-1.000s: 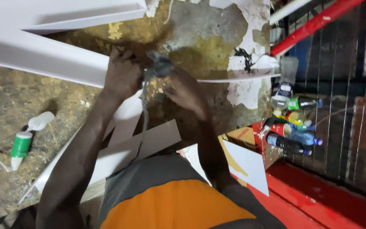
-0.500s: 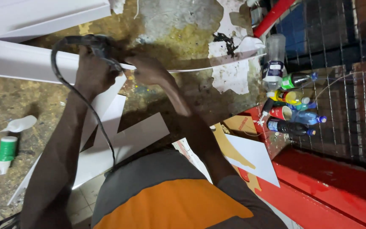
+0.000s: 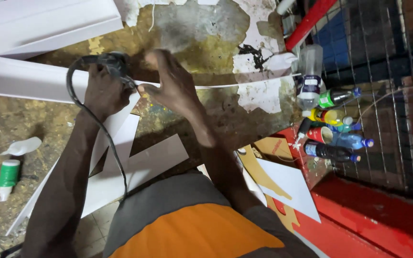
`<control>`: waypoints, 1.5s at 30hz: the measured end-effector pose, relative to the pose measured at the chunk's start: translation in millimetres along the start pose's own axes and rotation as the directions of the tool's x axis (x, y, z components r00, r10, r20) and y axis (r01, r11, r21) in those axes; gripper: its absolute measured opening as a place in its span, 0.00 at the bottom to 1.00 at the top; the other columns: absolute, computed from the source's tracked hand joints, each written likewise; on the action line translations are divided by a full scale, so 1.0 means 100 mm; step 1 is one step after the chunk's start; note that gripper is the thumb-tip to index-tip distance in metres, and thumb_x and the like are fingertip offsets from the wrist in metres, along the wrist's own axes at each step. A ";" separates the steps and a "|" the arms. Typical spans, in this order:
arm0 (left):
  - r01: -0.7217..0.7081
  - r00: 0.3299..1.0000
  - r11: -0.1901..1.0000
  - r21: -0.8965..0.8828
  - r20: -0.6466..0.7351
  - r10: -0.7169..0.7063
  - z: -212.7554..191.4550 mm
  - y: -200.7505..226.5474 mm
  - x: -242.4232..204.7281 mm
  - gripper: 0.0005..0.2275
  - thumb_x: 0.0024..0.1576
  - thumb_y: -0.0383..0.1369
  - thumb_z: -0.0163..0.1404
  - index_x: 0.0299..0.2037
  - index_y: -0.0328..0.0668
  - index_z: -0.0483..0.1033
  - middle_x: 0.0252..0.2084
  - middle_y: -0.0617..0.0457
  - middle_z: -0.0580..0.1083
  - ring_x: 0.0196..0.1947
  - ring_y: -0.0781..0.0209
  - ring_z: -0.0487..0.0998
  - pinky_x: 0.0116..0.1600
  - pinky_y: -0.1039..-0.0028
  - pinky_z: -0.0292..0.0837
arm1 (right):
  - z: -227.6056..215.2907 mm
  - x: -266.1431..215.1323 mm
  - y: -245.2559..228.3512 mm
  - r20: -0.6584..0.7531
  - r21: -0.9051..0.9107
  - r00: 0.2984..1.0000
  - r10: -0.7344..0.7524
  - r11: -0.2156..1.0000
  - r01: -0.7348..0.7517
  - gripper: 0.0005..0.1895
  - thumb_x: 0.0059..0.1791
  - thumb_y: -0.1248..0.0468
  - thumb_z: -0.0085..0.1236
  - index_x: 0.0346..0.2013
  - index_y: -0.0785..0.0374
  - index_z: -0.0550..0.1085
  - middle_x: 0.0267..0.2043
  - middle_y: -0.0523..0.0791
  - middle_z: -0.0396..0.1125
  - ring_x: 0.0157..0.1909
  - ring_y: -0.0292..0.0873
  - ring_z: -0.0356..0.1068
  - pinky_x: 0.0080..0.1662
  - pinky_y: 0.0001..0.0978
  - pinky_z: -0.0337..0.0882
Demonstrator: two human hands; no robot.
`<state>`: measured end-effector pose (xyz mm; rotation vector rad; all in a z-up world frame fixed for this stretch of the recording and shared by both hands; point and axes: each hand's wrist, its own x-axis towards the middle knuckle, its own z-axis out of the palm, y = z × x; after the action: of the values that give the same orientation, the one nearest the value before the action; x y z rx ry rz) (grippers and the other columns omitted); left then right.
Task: The person assembles a large white letter-shaped object on a workbench. They apply glue to the edges of the letter components and use a hot glue gun to secure the pieces together. The person repositions the letter multiple times to access different edges for gluing.
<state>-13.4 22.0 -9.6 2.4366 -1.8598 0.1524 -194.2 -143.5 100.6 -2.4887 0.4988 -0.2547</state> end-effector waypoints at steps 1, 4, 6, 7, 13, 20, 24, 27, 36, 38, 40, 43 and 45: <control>0.001 1.000 1.000 -0.020 -0.001 -0.001 -0.02 0.00 0.00 0.16 0.55 0.41 0.60 0.54 0.58 0.85 0.54 0.47 0.84 0.57 0.43 0.84 0.64 0.50 0.64 | 0.05 0.03 0.02 -0.069 0.046 0.992 -0.104 0.993 0.107 0.49 0.50 0.46 0.82 0.73 0.51 0.57 0.71 0.47 0.64 0.68 0.50 0.72 0.55 0.46 0.83; 0.018 0.998 0.995 -0.094 0.067 -0.012 -0.17 0.05 0.03 0.19 0.55 0.38 0.58 0.58 0.54 0.82 0.58 0.47 0.83 0.63 0.42 0.81 0.67 0.49 0.63 | 0.17 0.08 -0.05 -0.183 0.068 0.942 -0.281 0.952 0.297 0.72 0.51 0.41 0.92 0.90 0.46 0.42 0.91 0.45 0.48 0.90 0.53 0.60 0.80 0.52 0.81; 0.049 0.991 0.989 -0.142 0.130 -0.031 -0.30 0.09 0.07 0.22 0.57 0.39 0.58 0.63 0.57 0.80 0.63 0.47 0.82 0.68 0.42 0.78 0.68 0.50 0.61 | 0.12 0.11 -0.13 -0.220 0.043 0.903 -0.370 0.921 0.388 0.75 0.54 0.44 0.94 0.93 0.43 0.38 0.96 0.40 0.42 0.96 0.49 0.55 0.91 0.52 0.74; 0.055 0.993 0.985 -0.163 0.112 -0.037 -0.37 0.12 0.08 0.18 0.59 0.34 0.57 0.60 0.52 0.81 0.63 0.45 0.82 0.69 0.40 0.77 0.70 0.45 0.60 | 0.05 0.11 -0.19 -0.198 0.060 0.911 -0.362 0.923 0.379 0.61 0.57 0.48 0.87 0.88 0.42 0.47 0.87 0.40 0.55 0.83 0.47 0.68 0.76 0.45 0.83; 0.047 0.968 0.963 -0.264 0.250 0.021 -0.29 -0.16 0.19 0.11 0.53 0.34 0.59 0.44 0.48 0.87 0.55 0.46 0.84 0.57 0.38 0.84 0.55 0.45 0.75 | 0.03 0.04 -0.04 -0.170 0.211 0.937 -0.304 0.918 0.336 0.51 0.58 0.74 0.75 0.83 0.38 0.53 0.73 0.47 0.71 0.59 0.47 0.86 0.43 0.28 0.95; 0.084 0.910 0.952 -0.293 0.412 0.047 -0.36 -0.26 0.31 0.14 0.57 0.39 0.59 0.43 0.38 0.93 0.38 0.36 0.87 0.46 0.31 0.90 0.45 0.48 0.81 | -0.31 -0.13 -0.55 -0.176 0.522 0.978 -0.109 0.833 0.186 0.27 0.57 0.68 0.74 0.68 0.55 0.72 0.69 0.52 0.70 0.77 0.61 0.70 0.72 0.51 0.75; 0.043 0.939 0.947 -0.318 0.336 0.071 -0.37 -0.28 0.19 0.11 0.54 0.31 0.59 0.43 0.43 0.93 0.32 0.44 0.86 0.41 0.38 0.90 0.42 0.55 0.81 | -0.20 -0.21 -0.57 -0.219 0.614 0.974 -0.052 0.769 0.179 0.23 0.56 0.73 0.72 0.63 0.63 0.71 0.70 0.56 0.68 0.76 0.57 0.68 0.76 0.47 0.69; 0.029 0.959 0.919 -0.393 0.271 0.085 -0.64 -0.30 0.20 0.12 0.56 0.23 0.56 0.46 0.33 0.92 0.35 0.38 0.87 0.42 0.33 0.89 0.42 0.51 0.81 | -0.19 -0.28 -0.48 -0.155 0.738 0.987 -0.036 0.660 0.140 0.28 0.56 0.77 0.70 0.67 0.62 0.67 0.75 0.55 0.62 0.78 0.54 0.64 0.75 0.48 0.72; 0.030 0.976 0.882 -0.470 0.202 0.075 -0.54 -0.35 0.18 0.06 0.51 0.21 0.57 0.30 0.42 0.87 0.19 0.49 0.77 0.22 0.49 0.78 0.31 0.65 0.71 | -0.31 -0.21 -0.85 -0.119 0.627 0.986 -0.113 0.762 0.163 0.23 0.61 0.73 0.62 0.67 0.61 0.63 0.77 0.59 0.60 0.75 0.64 0.71 0.70 0.57 0.79; 0.014 0.978 0.896 -0.444 0.192 0.080 -0.54 -0.35 0.19 0.06 0.51 0.22 0.58 0.28 0.46 0.86 0.18 0.52 0.76 0.20 0.53 0.77 0.29 0.66 0.70 | -0.30 -0.20 -0.83 -0.116 0.595 0.984 -0.133 0.784 0.176 0.22 0.62 0.72 0.62 0.67 0.60 0.63 0.78 0.59 0.59 0.78 0.66 0.67 0.70 0.58 0.80; 0.004 0.981 0.897 -0.443 0.176 0.083 -0.59 -0.35 0.18 0.05 0.51 0.22 0.59 0.28 0.44 0.86 0.18 0.51 0.76 0.20 0.52 0.77 0.28 0.66 0.69 | -0.32 -0.21 -0.87 -0.098 0.582 0.987 -0.128 0.797 0.162 0.24 0.61 0.74 0.63 0.68 0.61 0.63 0.77 0.60 0.60 0.77 0.67 0.68 0.69 0.62 0.81; 0.003 0.984 0.893 -0.449 0.163 0.078 -0.64 -0.35 0.17 0.05 0.51 0.21 0.59 0.28 0.43 0.85 0.17 0.50 0.75 0.19 0.51 0.75 0.27 0.65 0.68 | -0.29 -0.24 -0.89 -0.093 0.579 0.989 -0.112 0.802 0.145 0.25 0.60 0.74 0.64 0.67 0.61 0.63 0.77 0.59 0.61 0.77 0.66 0.68 0.68 0.63 0.82; 0.013 0.983 0.887 -0.461 0.170 0.074 -0.66 -0.35 0.18 0.06 0.52 0.20 0.59 0.27 0.42 0.85 0.16 0.49 0.73 0.18 0.51 0.74 0.27 0.65 0.67 | -0.29 -0.23 -0.92 -0.101 0.591 0.990 -0.097 0.795 0.138 0.23 0.61 0.73 0.63 0.67 0.61 0.64 0.77 0.58 0.61 0.77 0.64 0.69 0.68 0.61 0.82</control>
<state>23.0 21.8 58.1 2.1455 -1.7451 -0.4770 -196.3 -79.2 176.4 -1.8895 0.2333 -0.4667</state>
